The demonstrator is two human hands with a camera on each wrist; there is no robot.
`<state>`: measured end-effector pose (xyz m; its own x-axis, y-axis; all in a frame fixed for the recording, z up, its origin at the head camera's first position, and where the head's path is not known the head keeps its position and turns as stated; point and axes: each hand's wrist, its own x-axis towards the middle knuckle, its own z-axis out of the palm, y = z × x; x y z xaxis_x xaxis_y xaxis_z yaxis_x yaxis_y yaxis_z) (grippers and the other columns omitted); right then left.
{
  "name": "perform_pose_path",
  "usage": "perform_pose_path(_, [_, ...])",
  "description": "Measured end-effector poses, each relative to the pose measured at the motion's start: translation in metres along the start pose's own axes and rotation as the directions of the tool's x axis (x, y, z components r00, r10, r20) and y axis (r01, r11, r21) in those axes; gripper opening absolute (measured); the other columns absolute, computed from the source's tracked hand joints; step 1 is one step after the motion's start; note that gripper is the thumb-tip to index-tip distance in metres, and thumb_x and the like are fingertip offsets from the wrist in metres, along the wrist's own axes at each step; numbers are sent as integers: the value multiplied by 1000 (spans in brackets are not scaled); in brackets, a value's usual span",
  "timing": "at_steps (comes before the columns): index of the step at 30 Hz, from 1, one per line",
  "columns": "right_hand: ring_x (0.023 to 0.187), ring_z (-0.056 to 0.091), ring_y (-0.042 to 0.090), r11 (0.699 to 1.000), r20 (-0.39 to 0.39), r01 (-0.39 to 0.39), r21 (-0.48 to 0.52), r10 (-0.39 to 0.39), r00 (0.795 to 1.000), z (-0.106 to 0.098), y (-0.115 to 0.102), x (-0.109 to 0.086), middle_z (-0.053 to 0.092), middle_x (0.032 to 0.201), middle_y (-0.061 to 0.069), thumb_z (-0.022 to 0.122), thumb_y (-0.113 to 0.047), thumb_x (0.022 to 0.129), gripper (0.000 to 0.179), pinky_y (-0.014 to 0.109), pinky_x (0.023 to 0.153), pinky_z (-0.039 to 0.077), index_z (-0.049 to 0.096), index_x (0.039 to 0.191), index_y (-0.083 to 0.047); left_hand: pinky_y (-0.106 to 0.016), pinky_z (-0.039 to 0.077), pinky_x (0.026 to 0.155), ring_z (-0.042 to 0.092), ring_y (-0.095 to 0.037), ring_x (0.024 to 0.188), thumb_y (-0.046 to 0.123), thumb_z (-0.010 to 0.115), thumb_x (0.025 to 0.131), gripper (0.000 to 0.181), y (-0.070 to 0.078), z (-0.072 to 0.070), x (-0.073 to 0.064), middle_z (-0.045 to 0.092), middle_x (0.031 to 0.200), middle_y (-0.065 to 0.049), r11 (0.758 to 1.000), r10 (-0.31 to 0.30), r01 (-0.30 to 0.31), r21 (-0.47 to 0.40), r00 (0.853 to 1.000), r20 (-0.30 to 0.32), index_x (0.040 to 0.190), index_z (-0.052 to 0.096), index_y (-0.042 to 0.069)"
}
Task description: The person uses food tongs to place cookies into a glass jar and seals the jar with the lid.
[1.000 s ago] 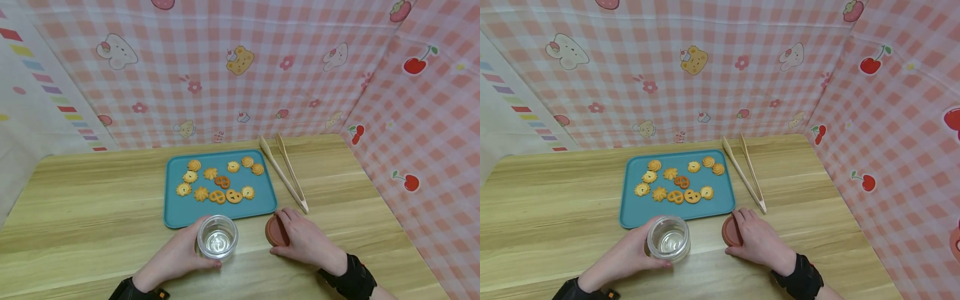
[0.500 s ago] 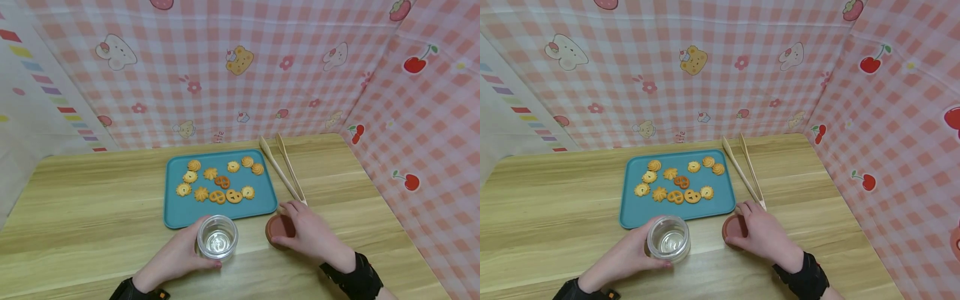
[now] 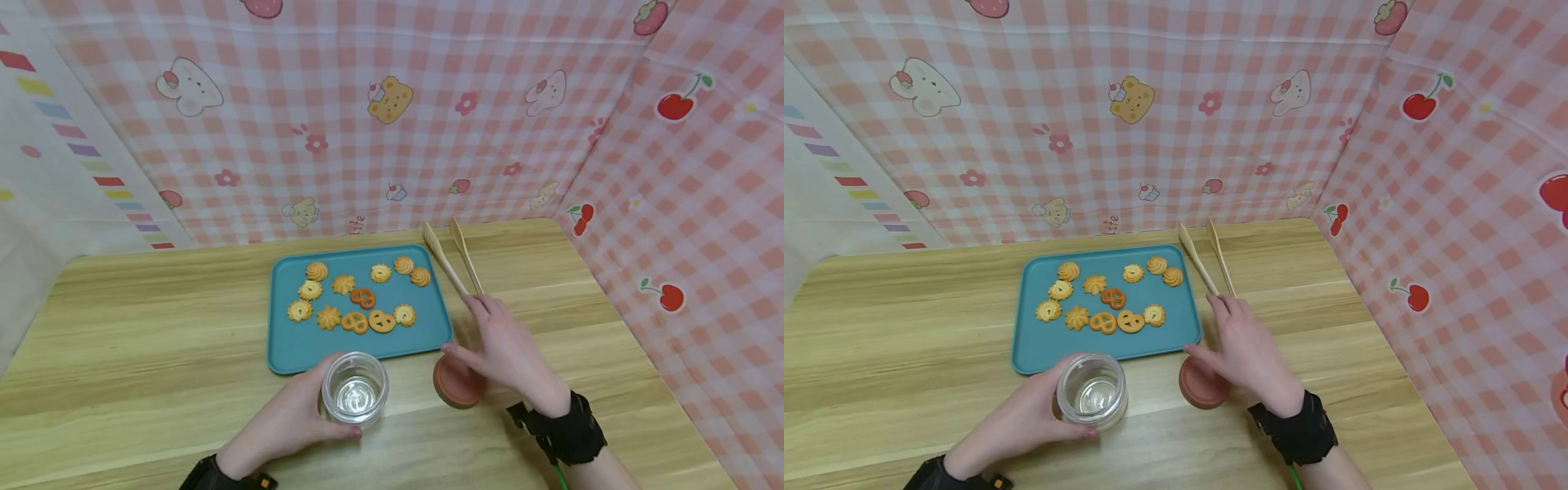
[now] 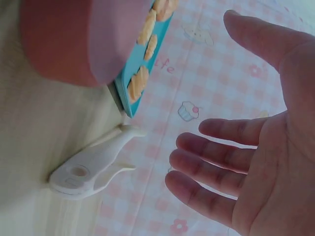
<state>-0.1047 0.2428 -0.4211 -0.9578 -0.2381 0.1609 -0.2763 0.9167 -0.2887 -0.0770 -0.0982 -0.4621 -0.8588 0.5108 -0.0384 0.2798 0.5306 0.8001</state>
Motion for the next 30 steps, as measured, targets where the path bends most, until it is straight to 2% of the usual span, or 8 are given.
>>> perform_pose_path(4, [120,63,40,1000,-17,-20,8,20,1000,-2,2,11,60,137,26,86,-45,85,88,55,89,61,51,149,4,-52,53,113,66,-19,131,39,98,67,96,0,-1,-1,69,138,7,1000,3,-3,8,1000,-3,149,51,25])
perform_pose_path(9, [124,62,42,999,-3,-54,-7,54,999,-4,8,25,58,142,28,83,-47,87,89,57,93,61,48,150,5,-52,53,113,66,-18,131,40,98,67,96,0,0,-1,69,138,7,1000,4,-4,2,1000,0,149,50,26])
perform_pose_path(14, [123,62,42,998,-14,-55,-13,55,998,-4,17,41,59,140,29,81,-45,90,88,56,95,60,46,152,8,-52,53,113,66,-18,130,38,98,67,95,1,0,-1,69,138,8,1000,-1,1,0,1000,-3,148,51,27])
perform_pose_path(19, [128,59,43,997,17,-82,-13,82,996,0,26,50,58,141,30,77,-46,93,88,58,100,57,44,153,8,-51,53,113,66,-18,130,40,98,67,94,1,-1,-1,69,138,8,1000,-2,2,-2,1000,1,148,51,27])
perform_pose_path(22, [123,60,42,996,35,-91,-21,92,995,3,30,54,60,138,29,77,-47,93,88,56,97,57,44,153,8,-51,53,112,66,-18,130,40,98,67,94,1,-1,-1,69,138,8,1000,-4,4,1,1000,1,148,51,28])
perform_pose_path(26, [108,62,38,994,70,-107,-30,109,992,9,36,59,63,128,28,76,-48,93,88,52,85,57,43,154,7,-52,53,112,66,-19,130,39,98,67,95,0,-1,-1,69,138,7,1000,-8,8,-2,1000,0,149,51,27])
perform_pose_path(30, [99,61,34,990,97,-136,-35,139,986,13,41,62,62,120,28,75,-48,94,87,49,78,55,44,153,8,-51,53,113,66,-19,131,39,98,67,96,0,-1,-1,69,139,7,1000,-4,4,-2,1000,1,149,51,26])
